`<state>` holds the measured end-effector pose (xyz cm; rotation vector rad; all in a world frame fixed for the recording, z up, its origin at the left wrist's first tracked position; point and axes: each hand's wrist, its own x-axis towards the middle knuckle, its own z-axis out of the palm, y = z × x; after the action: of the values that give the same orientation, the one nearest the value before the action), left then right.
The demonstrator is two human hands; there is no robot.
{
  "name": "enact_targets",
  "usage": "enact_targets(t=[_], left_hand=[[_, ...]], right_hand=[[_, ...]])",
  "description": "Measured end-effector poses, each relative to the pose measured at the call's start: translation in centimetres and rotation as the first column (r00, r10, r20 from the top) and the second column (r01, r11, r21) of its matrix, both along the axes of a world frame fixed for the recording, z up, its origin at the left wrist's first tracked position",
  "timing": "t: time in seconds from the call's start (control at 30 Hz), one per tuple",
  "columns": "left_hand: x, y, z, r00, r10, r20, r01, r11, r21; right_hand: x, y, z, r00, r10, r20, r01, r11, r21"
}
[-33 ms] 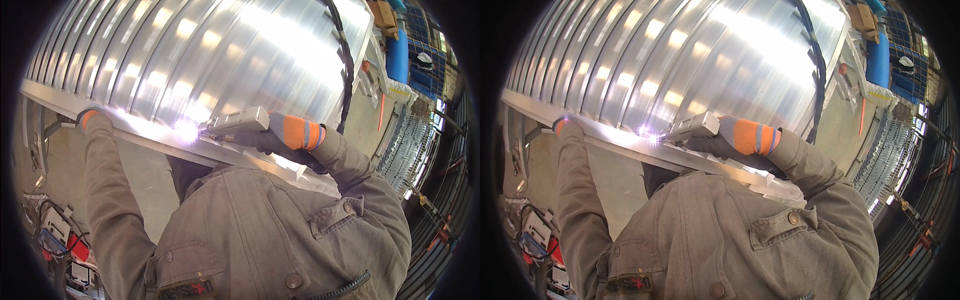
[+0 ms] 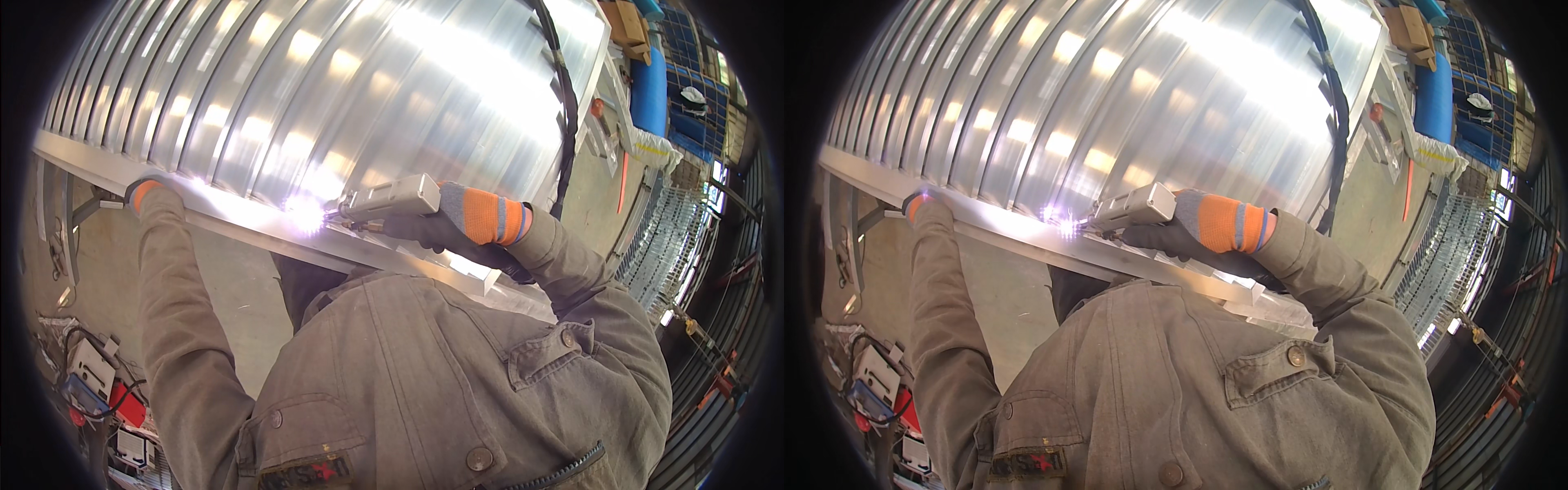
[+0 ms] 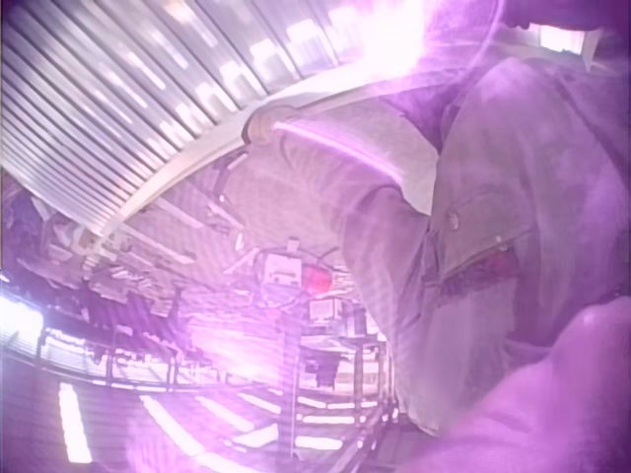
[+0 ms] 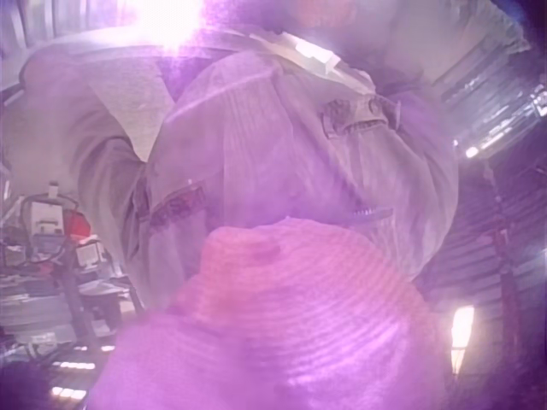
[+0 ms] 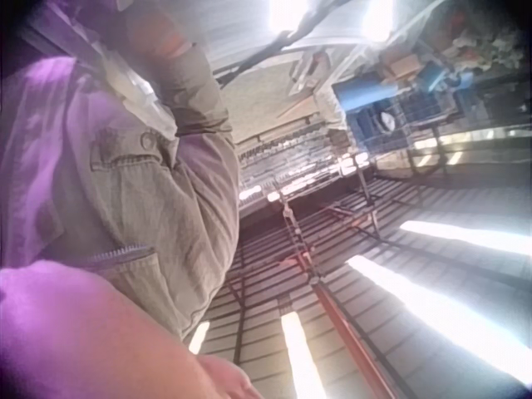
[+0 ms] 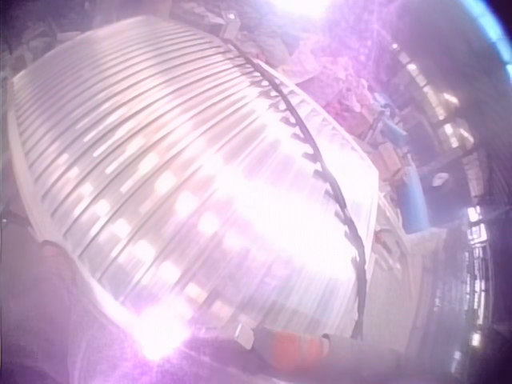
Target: The person welds a metal frame to a large cylindrical metal structure using a handheld welding torch. They move the torch along the seam, creating a continuous weld bead while stabilizing the frame with their other hand.
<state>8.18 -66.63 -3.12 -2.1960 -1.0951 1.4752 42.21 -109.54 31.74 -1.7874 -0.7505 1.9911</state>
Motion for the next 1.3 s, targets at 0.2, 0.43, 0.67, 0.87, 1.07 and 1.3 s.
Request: enact_targets(t=[0.2,0.43,0.67,0.87,1.07,1.3], left_hand=[[-2.1,1.6,-3.6,0.982,0.179,0.066,-0.179,0.984,0.006],[0.4,0.4,0.2,0.993,0.11,0.029,-0.112,0.993,0.044],[2.1,-0.6,2.5,0.992,0.112,0.054,-0.114,0.992,0.048],[2.2,-0.9,1.7,0.992,0.114,0.046,-0.116,0.993,0.034],[1.8,-0.8,-0.4,0.991,0.115,0.062,-0.117,0.993,0.018],[9.9,-1.7,-3.9,0.973,0.015,0.23,-0.008,0.999,-0.033]], right_hand=[[-0.1,-1.4,-0.9,1.0,-0.016,0.01,0.016,1.0,-0.011],[-0.4,-3.4,-2.5,0.998,-0.048,0.033,0.048,0.999,-0.021],[0.1,-5.0,-1.2,0.995,-0.069,0.078,0.079,0.989,-0.122],[-0.3,-5.5,-2.4,0.995,-0.016,0.101,0.022,0.999,-0.05],[0.0,-5.9,-3.3,0.997,0.013,0.076,-0.006,0.996,-0.088],[-1.0,-7.2,-7.2,0.986,0.122,0.114,-0.114,0.991,-0.077]])
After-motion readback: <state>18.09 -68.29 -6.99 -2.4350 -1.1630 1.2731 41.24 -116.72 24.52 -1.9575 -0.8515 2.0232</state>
